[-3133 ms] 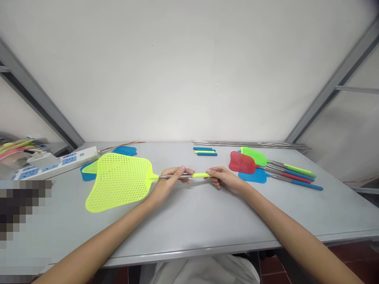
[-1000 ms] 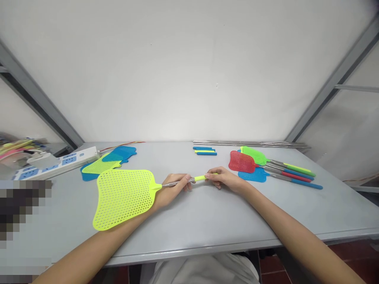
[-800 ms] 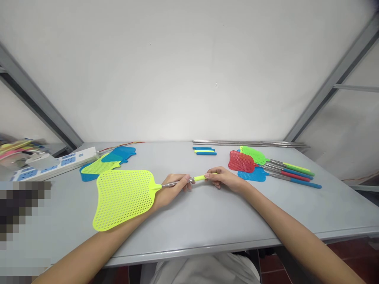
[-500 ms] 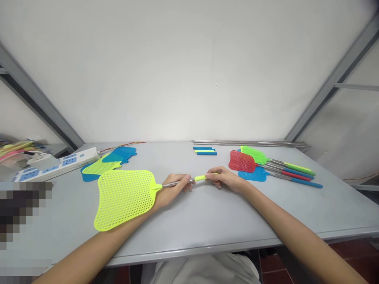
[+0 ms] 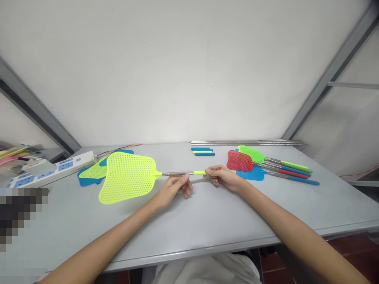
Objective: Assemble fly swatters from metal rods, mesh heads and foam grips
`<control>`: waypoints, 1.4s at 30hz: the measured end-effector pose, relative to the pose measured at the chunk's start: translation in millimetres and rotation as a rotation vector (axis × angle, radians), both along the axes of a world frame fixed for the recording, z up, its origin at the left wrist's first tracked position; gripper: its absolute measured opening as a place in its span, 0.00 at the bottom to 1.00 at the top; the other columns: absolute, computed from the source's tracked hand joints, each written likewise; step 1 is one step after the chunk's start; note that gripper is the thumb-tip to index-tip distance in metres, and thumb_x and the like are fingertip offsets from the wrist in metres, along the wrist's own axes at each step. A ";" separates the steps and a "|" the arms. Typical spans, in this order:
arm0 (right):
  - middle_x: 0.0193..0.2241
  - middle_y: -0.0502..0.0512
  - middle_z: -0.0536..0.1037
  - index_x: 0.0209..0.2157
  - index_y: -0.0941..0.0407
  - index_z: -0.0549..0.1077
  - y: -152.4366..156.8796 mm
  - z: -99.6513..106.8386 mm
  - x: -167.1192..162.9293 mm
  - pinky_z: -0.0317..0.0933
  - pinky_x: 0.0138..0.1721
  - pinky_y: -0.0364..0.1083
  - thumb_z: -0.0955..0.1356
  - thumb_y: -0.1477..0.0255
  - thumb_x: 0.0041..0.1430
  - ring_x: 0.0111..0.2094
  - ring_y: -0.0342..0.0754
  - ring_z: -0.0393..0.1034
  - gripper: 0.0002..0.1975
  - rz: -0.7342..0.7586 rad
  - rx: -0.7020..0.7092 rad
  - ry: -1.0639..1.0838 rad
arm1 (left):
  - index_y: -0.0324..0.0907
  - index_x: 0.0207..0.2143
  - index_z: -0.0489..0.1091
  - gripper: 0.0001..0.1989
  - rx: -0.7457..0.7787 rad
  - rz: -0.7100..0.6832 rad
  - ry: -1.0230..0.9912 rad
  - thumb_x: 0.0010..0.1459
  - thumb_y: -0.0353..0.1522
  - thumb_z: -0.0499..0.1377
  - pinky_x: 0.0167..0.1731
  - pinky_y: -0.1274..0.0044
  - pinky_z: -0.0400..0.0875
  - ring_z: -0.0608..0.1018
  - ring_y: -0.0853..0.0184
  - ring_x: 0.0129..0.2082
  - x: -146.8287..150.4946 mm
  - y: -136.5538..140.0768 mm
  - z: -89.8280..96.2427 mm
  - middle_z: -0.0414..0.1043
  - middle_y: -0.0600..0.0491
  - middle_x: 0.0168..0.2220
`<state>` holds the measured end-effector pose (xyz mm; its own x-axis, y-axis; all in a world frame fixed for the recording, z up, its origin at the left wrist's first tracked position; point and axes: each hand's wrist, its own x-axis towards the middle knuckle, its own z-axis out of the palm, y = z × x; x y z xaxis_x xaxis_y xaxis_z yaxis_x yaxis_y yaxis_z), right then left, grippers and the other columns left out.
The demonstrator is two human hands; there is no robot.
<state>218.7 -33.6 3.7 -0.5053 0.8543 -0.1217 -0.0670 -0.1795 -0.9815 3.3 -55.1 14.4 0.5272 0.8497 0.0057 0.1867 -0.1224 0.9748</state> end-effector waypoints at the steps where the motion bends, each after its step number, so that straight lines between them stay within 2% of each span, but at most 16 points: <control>1: 0.16 0.45 0.53 0.28 0.62 0.71 0.2 -0.5 0.0 0.45 0.18 0.40 0.66 0.63 0.48 0.18 0.36 0.47 0.15 0.004 0.003 0.001 | 0.36 0.23 0.67 0.22 -0.001 0.026 -0.011 0.57 0.43 0.44 0.27 0.77 0.65 0.70 0.70 0.20 -0.6 0.7 -0.2 0.67 0.52 0.19; 7: 0.15 0.45 0.53 0.27 0.62 0.71 0.4 -0.2 0.4 0.45 0.18 0.40 0.66 0.61 0.48 0.17 0.36 0.47 0.16 -0.001 0.008 -0.021 | 0.37 0.19 0.64 0.26 0.089 0.247 -0.159 0.57 0.44 0.39 0.22 0.77 0.64 0.66 0.72 0.16 -8.2 6.9 0.6 0.64 0.53 0.19; 10: 0.14 0.45 0.54 0.28 0.62 0.71 -0.2 2.4 2.8 0.46 0.18 0.40 0.66 0.61 0.49 0.16 0.36 0.49 0.16 0.030 0.037 -0.062 | 0.38 0.19 0.64 0.22 0.151 0.340 -0.042 0.57 0.42 0.43 0.22 0.78 0.64 0.66 0.72 0.16 -9.2 8.2 5.9 0.63 0.55 0.17; 13: 0.14 0.45 0.56 0.28 0.62 0.71 -0.3 5.1 7.0 0.48 0.19 0.40 0.65 0.61 0.49 0.16 0.36 0.52 0.16 0.110 0.066 -0.108 | 0.38 0.20 0.65 0.21 0.144 0.264 0.107 0.56 0.41 0.44 0.24 0.78 0.64 0.67 0.72 0.16 -6.6 6.0 11.9 0.64 0.56 0.16; 18: 0.16 0.48 0.61 0.28 0.64 0.72 -0.2 9.5 13.9 0.50 0.20 0.40 0.64 0.63 0.51 0.17 0.37 0.55 0.16 0.274 0.054 -0.169 | 0.38 0.22 0.66 0.20 0.137 0.133 0.154 0.58 0.38 0.42 0.29 0.78 0.64 0.69 0.71 0.20 -4.8 0.3 13.7 0.66 0.56 0.16; 20: 0.17 0.50 0.64 0.30 0.65 0.72 -1.2 11.4 15.6 0.49 0.19 0.40 0.64 0.63 0.52 0.17 0.36 0.55 0.17 0.371 0.042 -0.214 | 0.39 0.19 0.65 0.22 0.133 0.080 0.212 0.58 0.39 0.41 0.27 0.79 0.63 0.68 0.72 0.19 -6.0 -1.2 12.7 0.63 0.57 0.14; 23: 0.18 0.48 0.62 0.32 0.65 0.71 -3.9 13.7 16.1 0.42 0.16 0.39 0.64 0.63 0.51 0.15 0.34 0.49 0.17 0.457 -0.011 -0.216 | 0.39 0.15 0.59 0.24 0.107 -0.002 0.261 0.58 0.41 0.40 0.21 0.81 0.59 0.63 0.74 0.14 -7.1 -3.6 10.7 0.56 0.59 0.10; 28: 0.16 0.44 0.55 0.33 0.65 0.71 -9.5 14.8 12.4 0.34 0.15 0.40 0.64 0.61 0.50 0.15 0.33 0.41 0.19 0.469 -0.056 -0.208 | 0.41 0.14 0.50 0.23 0.075 -0.086 0.218 0.57 0.42 0.40 0.16 0.81 0.53 0.56 0.76 0.11 -3.2 -10.3 4.2 0.49 0.61 0.10; 31: 0.16 0.44 0.53 0.32 0.65 0.71 -12.5 14.9 9.6 0.32 0.15 0.40 0.64 0.60 0.50 0.16 0.34 0.40 0.20 0.458 -0.041 -0.217 | 0.42 0.16 0.49 0.21 0.057 -0.072 0.209 0.57 0.44 0.39 0.15 0.80 0.50 0.54 0.75 0.12 0.0 -15.3 -1.1 0.47 0.61 0.11; 35: 0.15 0.44 0.52 0.30 0.65 0.71 -15.2 15.2 7.8 0.31 0.16 0.41 0.64 0.60 0.50 0.16 0.34 0.39 0.20 0.458 -0.035 -0.237 | 0.42 0.17 0.50 0.21 0.137 -0.046 0.287 0.57 0.44 0.39 0.17 0.80 0.49 0.54 0.74 0.15 1.7 -20.1 -7.6 0.47 0.61 0.14; 42: 0.13 0.43 0.51 0.29 0.65 0.71 -18.7 14.1 4.5 0.31 0.15 0.40 0.65 0.62 0.50 0.15 0.34 0.39 0.17 0.531 -0.082 -0.233 | 0.41 0.18 0.48 0.20 0.254 -0.116 0.391 0.57 0.43 0.37 0.19 0.78 0.47 0.53 0.73 0.18 0.0 -23.0 -13.8 0.45 0.60 0.17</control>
<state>223.2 -52.4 17.8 -0.8136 0.4747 -0.3357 0.2687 -0.2051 -0.9411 3.3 -78.1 0.5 0.6223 0.7827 -0.0118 0.5043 -0.3893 0.7708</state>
